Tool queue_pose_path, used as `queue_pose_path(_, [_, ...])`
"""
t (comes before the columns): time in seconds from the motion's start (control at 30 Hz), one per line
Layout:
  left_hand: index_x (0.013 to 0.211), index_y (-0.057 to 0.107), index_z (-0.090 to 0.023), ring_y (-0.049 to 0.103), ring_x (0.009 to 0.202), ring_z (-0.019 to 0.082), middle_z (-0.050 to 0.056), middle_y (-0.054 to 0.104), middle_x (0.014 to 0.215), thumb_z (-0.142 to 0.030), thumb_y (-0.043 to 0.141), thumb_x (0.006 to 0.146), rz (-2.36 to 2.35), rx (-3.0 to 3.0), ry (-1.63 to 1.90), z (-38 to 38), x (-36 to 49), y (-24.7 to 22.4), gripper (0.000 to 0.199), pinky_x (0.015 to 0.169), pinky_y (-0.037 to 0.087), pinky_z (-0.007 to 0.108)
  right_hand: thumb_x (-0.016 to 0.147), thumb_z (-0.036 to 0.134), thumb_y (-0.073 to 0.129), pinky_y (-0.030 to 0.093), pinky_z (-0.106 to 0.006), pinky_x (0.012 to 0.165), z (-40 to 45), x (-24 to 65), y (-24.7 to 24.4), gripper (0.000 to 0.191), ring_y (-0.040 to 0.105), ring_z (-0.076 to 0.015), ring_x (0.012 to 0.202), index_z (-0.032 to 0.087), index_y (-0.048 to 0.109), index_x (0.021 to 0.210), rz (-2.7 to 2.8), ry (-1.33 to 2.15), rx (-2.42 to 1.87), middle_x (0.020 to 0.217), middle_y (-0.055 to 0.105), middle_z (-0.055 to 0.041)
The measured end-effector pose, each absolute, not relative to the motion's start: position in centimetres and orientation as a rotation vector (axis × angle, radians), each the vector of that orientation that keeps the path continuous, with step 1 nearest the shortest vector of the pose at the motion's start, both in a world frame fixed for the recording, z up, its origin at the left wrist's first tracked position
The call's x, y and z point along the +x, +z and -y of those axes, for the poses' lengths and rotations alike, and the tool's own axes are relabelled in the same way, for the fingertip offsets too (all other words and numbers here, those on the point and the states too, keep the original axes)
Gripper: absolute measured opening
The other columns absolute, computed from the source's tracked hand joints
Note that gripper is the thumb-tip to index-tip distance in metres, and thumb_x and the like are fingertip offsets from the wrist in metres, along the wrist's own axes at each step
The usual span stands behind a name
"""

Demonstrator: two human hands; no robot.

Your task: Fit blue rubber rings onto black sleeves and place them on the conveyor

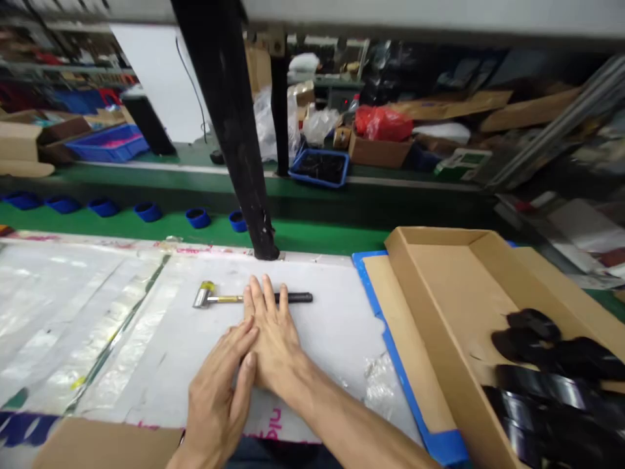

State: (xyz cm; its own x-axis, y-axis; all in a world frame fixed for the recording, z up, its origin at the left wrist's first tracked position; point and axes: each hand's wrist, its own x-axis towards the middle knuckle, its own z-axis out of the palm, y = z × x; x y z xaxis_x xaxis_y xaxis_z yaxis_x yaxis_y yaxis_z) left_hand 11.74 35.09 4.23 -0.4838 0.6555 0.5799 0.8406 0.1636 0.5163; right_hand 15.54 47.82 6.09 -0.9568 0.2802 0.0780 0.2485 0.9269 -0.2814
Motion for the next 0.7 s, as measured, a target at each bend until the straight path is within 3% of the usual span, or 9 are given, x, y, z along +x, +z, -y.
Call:
queue_pose_path(0.1, [0.125, 0.071, -0.027, 0.069, 0.124, 0.022, 0.005, 0.075, 0.131, -0.026, 0.051, 0.101, 2.417, -1.398, -1.404, -34.5, 10.6, 4.0, 0.032, 0.111, 0.054, 0.041, 0.095, 0.027, 0.054, -0.001, -0.065, 0.125, -48.3, 15.3, 5.1, 0.078, -0.013, -0.0333, 0.156, 0.001, 0.025, 0.162, 2.88, 0.757, -0.36, 0.169, 0.0, -0.0149])
queue_pose_path(0.17, [0.119, 0.074, -0.026, 0.071, 0.12, 0.023, 0.005, 0.077, 0.126, -0.035, 0.049, 0.102, 2.472, -1.23, -1.58, -33.5, 9.7, 4.0, 0.031, 0.104, 0.058, 0.04, 0.098, 0.031, 0.053, 0.01, -0.063, 0.127, -49.3, 15.3, 5.4, 0.072, 0.0, -0.0329, 0.157, 0.006, 0.031, 0.161, 2.776, 0.958, -0.415, 0.169, 0.012, -0.013])
queue_pose_path(0.3, [0.113, 0.072, -0.026, 0.066, 0.125, 0.028, 0.008, 0.072, 0.13, -0.045, 0.054, 0.098, 2.439, -0.92, -1.505, -31.4, 8.8, 2.8, 0.031, 0.107, 0.054, 0.047, 0.108, 0.04, 0.038, 0.026, -0.05, 0.127, -51.9, 17.9, 7.6, 0.061, 0.018, -0.0266, 0.156, 0.008, 0.033, 0.16, 2.545, 0.984, -0.652, 0.168, 0.022, -0.0149])
queue_pose_path(0.4, [0.111, 0.071, -0.026, 0.067, 0.121, 0.028, 0.008, 0.071, 0.128, -0.044, 0.054, 0.099, 2.461, -0.909, -1.352, -30.8, 8.8, 1.1, 0.028, 0.101, 0.056, 0.046, 0.102, 0.045, 0.052, 0.032, -0.048, 0.125, -51.5, 21.3, 7.2, 0.061, 0.031, -0.0264, 0.15, 0.012, 0.042, 0.153, 2.415, 0.927, -0.68, 0.161, 0.035, -0.015])
queue_pose_path(0.5, [0.11, 0.07, -0.025, 0.07, 0.113, 0.025, 0.008, 0.074, 0.121, -0.036, 0.056, 0.099, 2.368, -1.05, -1.197, -31.1, 8.9, -0.3, 0.021, 0.097, 0.056, 0.042, 0.081, 0.031, 0.078, 0.044, -0.051, 0.117, -48.9, 23.8, 4.3, 0.075, 0.045, -0.032, 0.139, 0.012, 0.048, 0.147, 2.486, 0.87, -0.562, 0.15, 0.048, -0.0162])
queue_pose_path(0.6, [0.11, 0.069, -0.024, 0.071, 0.109, 0.023, 0.007, 0.075, 0.117, -0.029, 0.058, 0.098, 2.297, -1.128, -1.081, -31.3, 9.0, -0.8, 0.017, 0.097, 0.055, 0.038, 0.077, 0.018, 0.074, 0.051, -0.053, 0.108, -47.6, 24.3, 2.1, 0.068, 0.056, -0.0326, 0.127, 0.014, 0.051, 0.142, 2.478, 0.834, -0.551, 0.138, 0.059, -0.0149])
queue_pose_path(0.7, [0.113, 0.067, -0.025, 0.072, 0.108, 0.022, 0.006, 0.075, 0.116, -0.024, 0.06, 0.097, 2.285, -1.159, -1.039, -31.2, 9.4, -1.0, 0.018, 0.095, 0.055, 0.035, 0.085, 0.027, 0.066, 0.056, -0.046, 0.1, -50.2, 22.9, 3.1, 0.054, 0.063, -0.0285, 0.117, 0.018, 0.053, 0.137, 2.294, 0.886, -0.677, 0.131, 0.063, -0.0111])
